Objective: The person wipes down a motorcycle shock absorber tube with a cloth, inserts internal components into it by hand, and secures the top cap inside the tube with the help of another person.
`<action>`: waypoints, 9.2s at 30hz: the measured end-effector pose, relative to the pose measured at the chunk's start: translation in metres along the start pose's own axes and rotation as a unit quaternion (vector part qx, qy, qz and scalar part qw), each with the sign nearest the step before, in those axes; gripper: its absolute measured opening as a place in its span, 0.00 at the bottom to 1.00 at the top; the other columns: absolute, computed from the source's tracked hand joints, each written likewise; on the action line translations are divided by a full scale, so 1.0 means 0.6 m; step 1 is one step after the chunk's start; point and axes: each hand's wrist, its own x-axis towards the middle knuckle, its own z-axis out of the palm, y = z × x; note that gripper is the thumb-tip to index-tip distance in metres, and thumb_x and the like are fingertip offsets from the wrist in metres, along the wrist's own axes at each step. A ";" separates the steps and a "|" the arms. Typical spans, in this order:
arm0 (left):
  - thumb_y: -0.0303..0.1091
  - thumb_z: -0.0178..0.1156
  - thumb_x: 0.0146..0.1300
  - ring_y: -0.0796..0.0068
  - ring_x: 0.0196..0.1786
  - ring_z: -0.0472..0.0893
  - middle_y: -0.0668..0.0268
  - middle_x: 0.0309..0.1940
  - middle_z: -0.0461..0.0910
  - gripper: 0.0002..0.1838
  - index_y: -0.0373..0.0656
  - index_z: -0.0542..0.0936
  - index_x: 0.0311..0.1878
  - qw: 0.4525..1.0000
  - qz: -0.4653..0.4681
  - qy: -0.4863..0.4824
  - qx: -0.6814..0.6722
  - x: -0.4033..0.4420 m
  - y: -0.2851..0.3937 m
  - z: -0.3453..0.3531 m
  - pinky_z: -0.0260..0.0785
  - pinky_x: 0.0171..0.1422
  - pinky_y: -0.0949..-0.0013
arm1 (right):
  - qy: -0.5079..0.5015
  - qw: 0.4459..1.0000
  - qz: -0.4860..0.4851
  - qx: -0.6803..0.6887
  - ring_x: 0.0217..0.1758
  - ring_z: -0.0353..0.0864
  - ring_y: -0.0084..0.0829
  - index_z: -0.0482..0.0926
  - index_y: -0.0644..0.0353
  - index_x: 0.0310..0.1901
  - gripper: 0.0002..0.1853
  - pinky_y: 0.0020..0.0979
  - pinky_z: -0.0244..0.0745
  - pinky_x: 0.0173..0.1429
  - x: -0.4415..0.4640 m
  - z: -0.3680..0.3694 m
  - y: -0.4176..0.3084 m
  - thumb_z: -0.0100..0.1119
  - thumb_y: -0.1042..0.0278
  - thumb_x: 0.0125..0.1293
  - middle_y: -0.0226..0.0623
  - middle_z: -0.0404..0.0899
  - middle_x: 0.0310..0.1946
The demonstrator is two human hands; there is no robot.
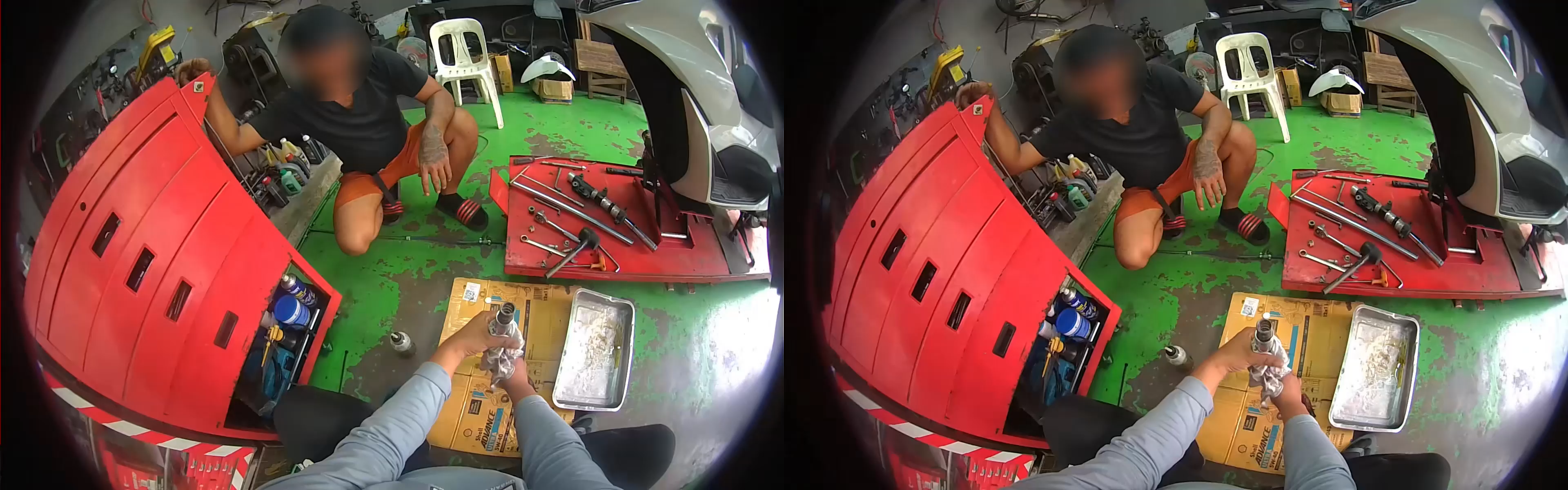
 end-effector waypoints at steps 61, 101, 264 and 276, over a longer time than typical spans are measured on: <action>0.56 0.64 0.72 0.46 0.60 0.77 0.51 0.52 0.79 0.28 0.38 0.79 0.57 0.948 0.178 0.235 0.118 0.001 -0.102 0.014 0.68 0.66 0.52 | 0.213 0.954 -0.116 -0.178 0.22 0.85 0.34 0.88 0.64 0.34 0.19 0.36 0.74 0.30 -0.075 -0.117 -0.432 0.69 0.52 0.69 0.41 0.83 0.19; 0.53 0.68 0.70 0.70 0.49 0.79 0.63 0.46 0.82 0.27 0.39 0.80 0.58 0.967 0.133 0.216 -0.006 -0.021 -0.074 0.042 0.71 0.58 0.64 | 0.159 0.975 -0.089 -0.128 0.34 0.86 0.50 0.86 0.63 0.41 0.21 0.45 0.78 0.42 -0.057 -0.116 -0.424 0.61 0.49 0.72 0.51 0.85 0.29; 0.42 0.41 0.79 0.71 0.58 0.83 0.58 0.57 0.85 0.27 0.34 0.79 0.68 0.897 0.071 0.265 -0.347 -0.049 -0.103 -0.066 0.72 0.65 0.69 | -0.057 0.967 -0.188 0.164 0.47 0.78 0.20 0.81 0.61 0.53 0.15 0.27 0.73 0.54 -0.052 -0.131 -0.498 0.69 0.61 0.73 0.27 0.83 0.42; 0.32 0.48 0.73 0.64 0.69 0.74 0.54 0.69 0.74 0.31 0.37 0.64 0.78 0.904 0.081 0.379 -0.179 -0.040 -0.132 -0.067 0.68 0.70 0.65 | -0.067 0.974 -0.175 0.128 0.52 0.79 0.22 0.80 0.63 0.56 0.17 0.29 0.73 0.60 -0.052 -0.134 -0.496 0.68 0.61 0.74 0.29 0.83 0.46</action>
